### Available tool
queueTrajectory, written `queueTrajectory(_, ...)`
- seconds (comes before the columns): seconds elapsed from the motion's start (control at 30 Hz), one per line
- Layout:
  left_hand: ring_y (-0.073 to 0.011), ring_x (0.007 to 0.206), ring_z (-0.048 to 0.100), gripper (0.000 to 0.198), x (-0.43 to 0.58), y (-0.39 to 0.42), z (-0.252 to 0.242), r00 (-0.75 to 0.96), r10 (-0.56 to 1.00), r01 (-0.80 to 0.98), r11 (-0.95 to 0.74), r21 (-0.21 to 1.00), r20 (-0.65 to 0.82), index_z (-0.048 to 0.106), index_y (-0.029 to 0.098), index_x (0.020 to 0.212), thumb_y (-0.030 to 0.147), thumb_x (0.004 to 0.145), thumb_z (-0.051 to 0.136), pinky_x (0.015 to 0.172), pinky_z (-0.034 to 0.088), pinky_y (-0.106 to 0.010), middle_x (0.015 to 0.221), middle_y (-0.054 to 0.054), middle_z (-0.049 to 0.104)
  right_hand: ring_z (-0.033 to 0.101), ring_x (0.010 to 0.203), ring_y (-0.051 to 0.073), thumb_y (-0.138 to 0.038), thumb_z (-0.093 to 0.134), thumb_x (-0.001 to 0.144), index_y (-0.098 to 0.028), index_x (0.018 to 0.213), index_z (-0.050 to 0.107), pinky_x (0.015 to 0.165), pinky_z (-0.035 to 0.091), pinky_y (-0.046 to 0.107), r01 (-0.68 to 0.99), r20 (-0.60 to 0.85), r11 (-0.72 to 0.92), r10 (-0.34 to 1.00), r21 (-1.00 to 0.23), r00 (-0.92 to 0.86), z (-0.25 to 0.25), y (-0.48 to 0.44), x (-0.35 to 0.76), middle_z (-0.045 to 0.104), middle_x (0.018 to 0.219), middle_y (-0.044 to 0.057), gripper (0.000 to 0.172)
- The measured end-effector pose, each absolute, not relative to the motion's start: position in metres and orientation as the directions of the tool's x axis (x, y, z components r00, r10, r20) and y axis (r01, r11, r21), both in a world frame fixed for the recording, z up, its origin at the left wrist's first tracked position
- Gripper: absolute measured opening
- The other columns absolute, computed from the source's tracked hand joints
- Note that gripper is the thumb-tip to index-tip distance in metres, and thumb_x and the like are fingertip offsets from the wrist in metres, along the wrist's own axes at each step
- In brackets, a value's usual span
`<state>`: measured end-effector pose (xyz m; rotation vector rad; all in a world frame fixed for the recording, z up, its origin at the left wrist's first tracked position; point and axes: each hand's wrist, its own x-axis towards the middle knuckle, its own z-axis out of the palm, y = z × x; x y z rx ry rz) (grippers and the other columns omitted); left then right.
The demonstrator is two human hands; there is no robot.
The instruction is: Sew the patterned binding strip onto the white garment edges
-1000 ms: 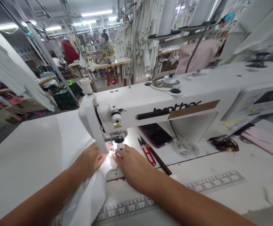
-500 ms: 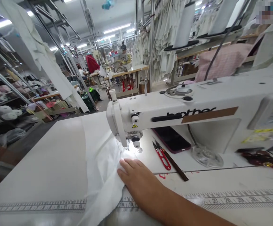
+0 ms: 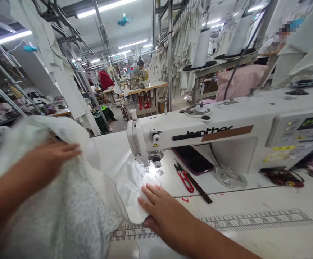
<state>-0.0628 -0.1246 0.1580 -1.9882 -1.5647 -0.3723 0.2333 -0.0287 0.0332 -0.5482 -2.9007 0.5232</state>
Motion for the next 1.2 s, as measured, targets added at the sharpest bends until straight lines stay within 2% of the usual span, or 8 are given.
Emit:
queueTrajectory(0.1, -0.0209, 0.085, 0.066, 0.028, -0.044, -0.060, 0.122, 0.446, 0.836, 0.895, -0.408, -0.183, 0.318, 0.067, 0.015, 0.092, -0.001, 0.081, 0.047, 0.079, 0.055, -0.038, 0.091, -0.008, 0.071, 0.049, 0.128, 0.027, -0.026, 0.050, 0.095, -0.018, 0.121, 0.064, 0.107, 0.040, 0.047, 0.272, 0.160, 0.863, 0.368, -0.426, -0.916, 0.045, -0.028, 0.232, 0.058, 0.134, 0.012, 0.031)
queueTrajectory(0.2, -0.0206, 0.099, 0.062, 0.026, -0.016, -0.021, 0.076, 0.638, 0.720, 0.744, -0.668, 0.024, 0.274, 0.065, 0.012, 0.096, 0.000, 0.081, 0.046, 0.087, 0.054, -0.034, 0.096, -0.010, 0.070, 0.065, 0.104, 0.021, -0.013, 0.044, 0.093, -0.017, 0.104, 0.068, 0.093, 0.052, 0.037, 0.352, 0.269, 0.823, 0.498, -0.445, -0.824, 0.049, -0.023, 0.218, 0.071, 0.109, 0.009, 0.027)
queueTrajectory(0.37, -0.0196, 0.107, 0.058, 0.023, -0.011, 0.001, 0.043, 0.750, 0.604, 0.609, -0.790, 0.076, 0.271, 0.058, 0.012, 0.110, 0.011, 0.091, 0.045, 0.098, 0.048, -0.034, 0.109, -0.011, 0.066, 0.060, 0.110, 0.029, -0.009, 0.051, 0.087, -0.011, 0.101, 0.065, 0.096, 0.050, 0.048, 0.483, 0.331, 0.807, 0.583, -0.340, -0.742, 0.019, -0.012, 0.190, 0.066, 0.114, 0.016, 0.020)
queueTrajectory(0.57, -0.0257, 0.086, 0.058, 0.033, 0.010, -0.027, 0.023, 0.598, 0.776, 0.797, -0.603, -0.039, 0.199, 0.054, 0.007, 0.118, 0.009, 0.085, 0.047, 0.072, 0.055, -0.040, 0.098, -0.013, 0.063, 0.047, 0.130, 0.025, 0.000, 0.046, 0.079, -0.010, 0.136, 0.049, 0.105, 0.045, 0.043, 0.320, 0.286, 0.927, 0.366, -0.194, -0.886, -0.013, 0.005, 0.241, 0.051, 0.141, 0.014, 0.058)
queueTrajectory(0.7, -0.0260, 0.073, 0.054, 0.026, 0.049, -0.054, 0.014, 0.460, 0.874, 0.888, -0.450, -0.098, 0.157, 0.060, 0.008, 0.095, 0.002, 0.075, 0.046, 0.056, 0.052, -0.040, 0.083, -0.011, 0.058, 0.062, 0.109, 0.023, -0.001, 0.043, 0.083, -0.018, 0.114, 0.064, 0.092, 0.053, 0.040, 0.427, 0.203, 0.842, 0.504, -0.328, -0.839, 0.011, 0.017, 0.258, 0.066, 0.120, 0.009, 0.041)
queueTrajectory(0.83, -0.0248, 0.073, 0.053, 0.023, 0.056, -0.056, 0.021, 0.458, 0.887, 0.889, -0.455, -0.058, 0.058, 0.058, 0.012, 0.090, 0.001, 0.074, 0.046, 0.057, 0.051, -0.039, 0.083, -0.009, 0.056, 0.064, 0.089, 0.021, 0.000, 0.045, 0.082, -0.018, 0.092, 0.065, 0.079, 0.054, 0.036, 0.499, 0.198, 0.757, 0.614, -0.421, -0.764, 0.033, 0.017, 0.229, 0.069, 0.100, 0.008, 0.029)
queueTrajectory(1.07, -0.0229, 0.079, 0.052, 0.016, 0.030, -0.029, 0.030, 0.520, 0.847, 0.853, -0.522, -0.016, 0.112, 0.054, 0.015, 0.078, 0.002, 0.082, 0.046, 0.071, 0.050, -0.038, 0.081, -0.007, 0.056, 0.060, 0.095, 0.023, 0.004, 0.041, 0.076, -0.015, 0.115, 0.059, 0.084, 0.051, 0.039, 0.403, 0.257, 0.855, 0.491, -0.328, -0.832, 0.003, 0.019, 0.222, 0.065, 0.107, 0.010, 0.048)
queueTrajectory(1.2, -0.0210, 0.074, 0.052, 0.017, 0.024, -0.015, 0.026, 0.587, 0.788, 0.806, -0.590, -0.045, 0.185, 0.054, 0.015, 0.079, 0.003, 0.086, 0.043, 0.068, 0.049, -0.037, 0.081, -0.006, 0.058, 0.059, 0.094, 0.025, 0.004, 0.043, 0.070, -0.010, 0.128, 0.051, 0.080, 0.051, 0.041, 0.413, 0.274, 0.900, 0.436, -0.140, -0.857, -0.007, 0.019, 0.227, 0.064, 0.106, 0.011, 0.060)
